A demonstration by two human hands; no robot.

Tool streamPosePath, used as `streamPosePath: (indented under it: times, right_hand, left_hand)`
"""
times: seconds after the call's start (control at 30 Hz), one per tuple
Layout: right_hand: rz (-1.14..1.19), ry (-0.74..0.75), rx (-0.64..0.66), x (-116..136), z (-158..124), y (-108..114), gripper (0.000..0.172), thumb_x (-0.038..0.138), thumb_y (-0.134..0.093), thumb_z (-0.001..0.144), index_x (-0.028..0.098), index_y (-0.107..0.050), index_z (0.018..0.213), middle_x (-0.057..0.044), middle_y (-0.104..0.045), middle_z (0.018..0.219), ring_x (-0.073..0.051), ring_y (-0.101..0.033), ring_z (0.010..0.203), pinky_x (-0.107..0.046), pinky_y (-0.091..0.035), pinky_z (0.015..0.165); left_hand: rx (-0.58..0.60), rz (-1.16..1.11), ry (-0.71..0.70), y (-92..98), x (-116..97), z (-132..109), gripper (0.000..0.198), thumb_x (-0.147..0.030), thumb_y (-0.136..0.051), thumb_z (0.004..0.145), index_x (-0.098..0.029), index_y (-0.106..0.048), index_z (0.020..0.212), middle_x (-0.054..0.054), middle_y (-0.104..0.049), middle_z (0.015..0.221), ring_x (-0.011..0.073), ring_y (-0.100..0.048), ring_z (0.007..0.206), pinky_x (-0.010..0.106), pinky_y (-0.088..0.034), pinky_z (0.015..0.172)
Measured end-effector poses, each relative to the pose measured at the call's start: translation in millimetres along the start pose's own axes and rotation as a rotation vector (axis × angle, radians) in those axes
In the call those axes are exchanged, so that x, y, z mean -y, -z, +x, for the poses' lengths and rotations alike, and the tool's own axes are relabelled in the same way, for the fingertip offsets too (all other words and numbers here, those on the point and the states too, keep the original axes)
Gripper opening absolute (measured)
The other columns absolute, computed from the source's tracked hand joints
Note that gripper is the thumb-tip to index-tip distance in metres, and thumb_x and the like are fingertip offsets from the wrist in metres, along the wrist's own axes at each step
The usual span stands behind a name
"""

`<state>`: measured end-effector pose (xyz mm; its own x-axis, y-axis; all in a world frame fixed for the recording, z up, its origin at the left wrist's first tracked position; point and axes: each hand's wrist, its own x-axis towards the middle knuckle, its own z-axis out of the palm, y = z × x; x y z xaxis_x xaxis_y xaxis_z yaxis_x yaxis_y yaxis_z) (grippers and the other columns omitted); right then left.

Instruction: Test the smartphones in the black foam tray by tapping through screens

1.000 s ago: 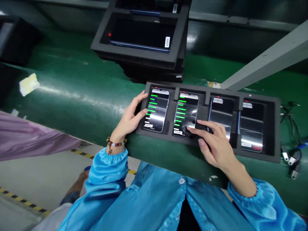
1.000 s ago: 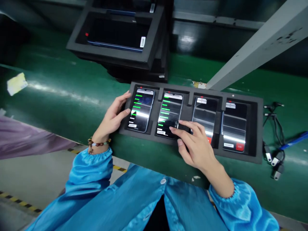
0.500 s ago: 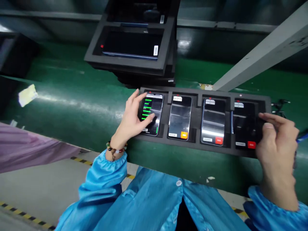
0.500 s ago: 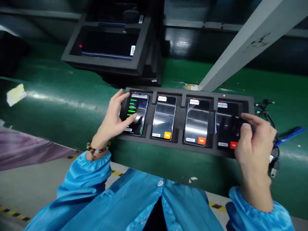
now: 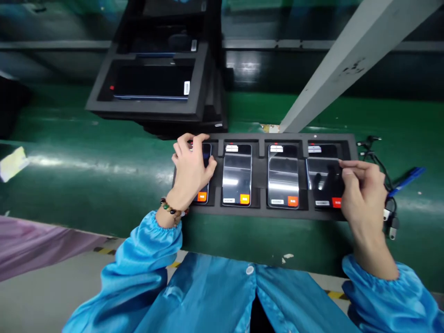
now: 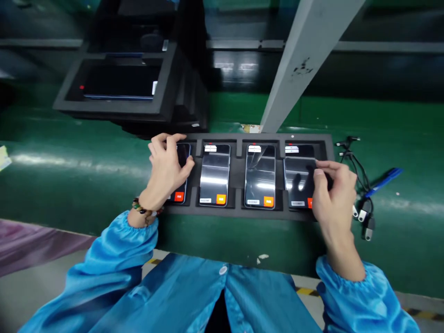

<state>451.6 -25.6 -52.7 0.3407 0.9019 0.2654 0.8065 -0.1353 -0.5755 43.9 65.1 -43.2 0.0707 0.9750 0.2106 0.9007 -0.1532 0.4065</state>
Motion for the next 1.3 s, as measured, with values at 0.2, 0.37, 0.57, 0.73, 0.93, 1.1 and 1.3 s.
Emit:
streamPosePath:
  times: [0.2,0.37,0.57,0.73,0.93,1.1,1.3]
  right_hand:
    - [-0.026,-0.017,0.023,19.2,-3.0,0.3,0.033,0.050,-0.055,0.103,0.025,-0.066,0.120,-0.015,-0.074,0.133,-0.040,-0.054,0.135,-0.063,-0.038,0.115]
    - [-0.009,0.168,0.134,61.3,-12.9,-15.5,0.033,0.046,-0.052,0.108,0.025,-0.065,0.129,-0.014,-0.074,0.132,-0.040,-0.057,0.139,-0.064,-0.036,0.114]
    - [0.072,0.131,0.267,84.7,-10.8,-31.7,0.031,0.046,-0.049,0.109,0.026,-0.063,0.128,-0.012,-0.076,0.133,-0.039,-0.059,0.135,-0.064,-0.035,0.114]
    - [0.168,0.042,0.278,89.4,-9.1,-31.8,0.029,0.050,-0.053,0.106,0.028,-0.064,0.120,-0.010,-0.077,0.122,-0.036,-0.060,0.129,-0.061,-0.037,0.115]
    - [0.223,0.008,0.318,90.4,-13.9,-30.3,0.030,0.053,-0.052,0.107,0.029,-0.061,0.122,-0.009,-0.076,0.127,-0.034,-0.061,0.132,-0.061,-0.035,0.119]
    - [0.247,0.048,0.297,81.1,-8.4,-22.8,0.033,0.050,-0.049,0.109,0.031,-0.059,0.134,-0.008,-0.075,0.139,-0.033,-0.065,0.137,-0.063,-0.035,0.121]
    - [0.154,0.119,0.076,32.1,-1.8,14.8,0.038,0.049,-0.052,0.110,0.030,-0.070,0.136,-0.009,-0.075,0.141,-0.035,-0.067,0.135,-0.064,-0.046,0.119]
  left_hand:
    - [-0.078,-0.076,-0.027,3.6,-6.8,-0.1,0.055,-0.030,-0.075,0.087,-0.028,-0.060,0.140,0.019,-0.051,0.146,0.0500,-0.048,0.140,0.081,-0.041,0.116]
    - [0.063,-0.048,-0.215,-7.8,-61.1,3.6,0.064,-0.045,-0.076,0.093,-0.025,-0.054,0.149,0.021,-0.042,0.164,0.0487,-0.043,0.149,0.071,-0.043,0.120]
    - [0.257,0.191,-0.122,-22.9,-110.2,14.8,0.060,-0.026,-0.064,0.097,-0.028,-0.049,0.155,0.017,-0.041,0.166,0.0417,-0.045,0.145,0.064,-0.054,0.107]
    - [0.250,0.126,-0.118,-20.2,-115.5,12.6,0.057,-0.011,-0.056,0.091,-0.027,-0.054,0.146,0.017,-0.047,0.152,0.0397,-0.051,0.132,0.068,-0.053,0.103]
    - [0.212,0.033,-0.129,-23.0,-108.9,11.5,0.051,-0.011,-0.059,0.091,-0.024,-0.055,0.141,0.018,-0.050,0.147,0.0409,-0.051,0.131,0.068,-0.053,0.102]
    - [0.110,-0.155,-0.165,-15.0,-85.6,13.5,0.056,-0.027,-0.072,0.095,-0.021,-0.050,0.146,0.018,-0.051,0.149,0.0372,-0.050,0.141,0.059,-0.049,0.117]
    - [-0.022,-0.162,-0.141,39.8,-13.4,-4.2,0.039,-0.038,-0.069,0.101,-0.022,-0.064,0.136,0.012,-0.069,0.137,0.0305,-0.062,0.133,0.049,-0.048,0.119]
